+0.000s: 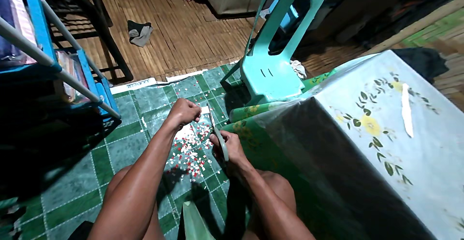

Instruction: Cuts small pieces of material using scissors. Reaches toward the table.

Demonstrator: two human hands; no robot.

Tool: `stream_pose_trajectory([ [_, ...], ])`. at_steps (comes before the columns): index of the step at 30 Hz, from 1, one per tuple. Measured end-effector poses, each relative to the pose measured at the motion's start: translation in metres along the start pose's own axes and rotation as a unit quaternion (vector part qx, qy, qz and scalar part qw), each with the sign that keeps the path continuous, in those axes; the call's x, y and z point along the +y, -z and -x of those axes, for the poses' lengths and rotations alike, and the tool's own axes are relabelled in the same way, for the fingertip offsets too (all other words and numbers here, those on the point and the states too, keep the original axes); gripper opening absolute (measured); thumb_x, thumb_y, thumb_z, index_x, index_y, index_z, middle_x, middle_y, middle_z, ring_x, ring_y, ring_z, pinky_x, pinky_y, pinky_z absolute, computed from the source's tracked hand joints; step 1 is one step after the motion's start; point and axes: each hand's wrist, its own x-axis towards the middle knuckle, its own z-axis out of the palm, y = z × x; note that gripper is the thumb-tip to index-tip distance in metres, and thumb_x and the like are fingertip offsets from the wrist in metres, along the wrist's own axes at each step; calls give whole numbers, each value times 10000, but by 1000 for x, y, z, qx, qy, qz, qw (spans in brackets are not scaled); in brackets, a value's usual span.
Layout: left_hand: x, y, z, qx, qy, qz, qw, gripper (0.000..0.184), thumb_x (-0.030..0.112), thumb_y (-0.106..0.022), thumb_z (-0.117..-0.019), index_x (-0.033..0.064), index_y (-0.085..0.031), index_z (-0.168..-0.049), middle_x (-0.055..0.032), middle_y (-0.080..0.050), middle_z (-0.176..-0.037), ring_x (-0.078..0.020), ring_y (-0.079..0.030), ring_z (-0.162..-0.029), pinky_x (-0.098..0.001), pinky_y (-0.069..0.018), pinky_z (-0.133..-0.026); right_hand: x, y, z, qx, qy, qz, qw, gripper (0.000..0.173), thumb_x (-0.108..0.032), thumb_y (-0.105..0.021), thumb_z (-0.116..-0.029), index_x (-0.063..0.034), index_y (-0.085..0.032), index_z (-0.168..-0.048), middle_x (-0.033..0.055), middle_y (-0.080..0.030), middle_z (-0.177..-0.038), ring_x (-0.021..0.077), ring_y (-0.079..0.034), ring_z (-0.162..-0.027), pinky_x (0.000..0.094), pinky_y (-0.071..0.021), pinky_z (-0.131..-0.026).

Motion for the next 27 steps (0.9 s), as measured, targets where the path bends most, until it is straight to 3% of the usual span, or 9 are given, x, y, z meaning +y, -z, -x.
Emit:
stream_pose_trajectory([
  [4,0,0,-1,16,5,7,1000,235,228,-631,-1008,55,-752,-906,-47,-742,-776,-139,-700,-661,-354,-594,-677,-1,1,1,-10,4,-30,999,400,-384,-617,-1026,-15,-663,-1176,76,-677,-771,154,-654,-586,320,-595,-546],
  [12,1,-1,0,34,8,25,999,227,227,-638,-1003,54,-753,-910,-47,-739,-767,-137,-694,-644,-348,-590,-657,6,1,2,-79,59,-25,995,489,-431,-662,-978,-17,-641,-1236,58,-665,-771,152,-645,-602,317,-584,-553],
  [18,3,-4,2,15,3,11,1000,230,233,-641,-1001,68,-757,-890,-38,-735,-761,-136,-677,-635,-344,-565,-640,3,1,-1,-61,56,-4,997,470,-421,-673,-977,-29,-655,-1236,62,-676,-740,153,-650,-581,320,-587,-548],
  [27,3,-4,2,10,-5,-7,1000,249,239,-625,-1009,76,-752,-870,-33,-740,-764,-132,-673,-626,-344,-555,-624,0,0,1,-40,42,-3,998,403,-374,-731,-945,-25,-705,-1144,72,-689,-725,164,-652,-558,339,-592,-537],
])
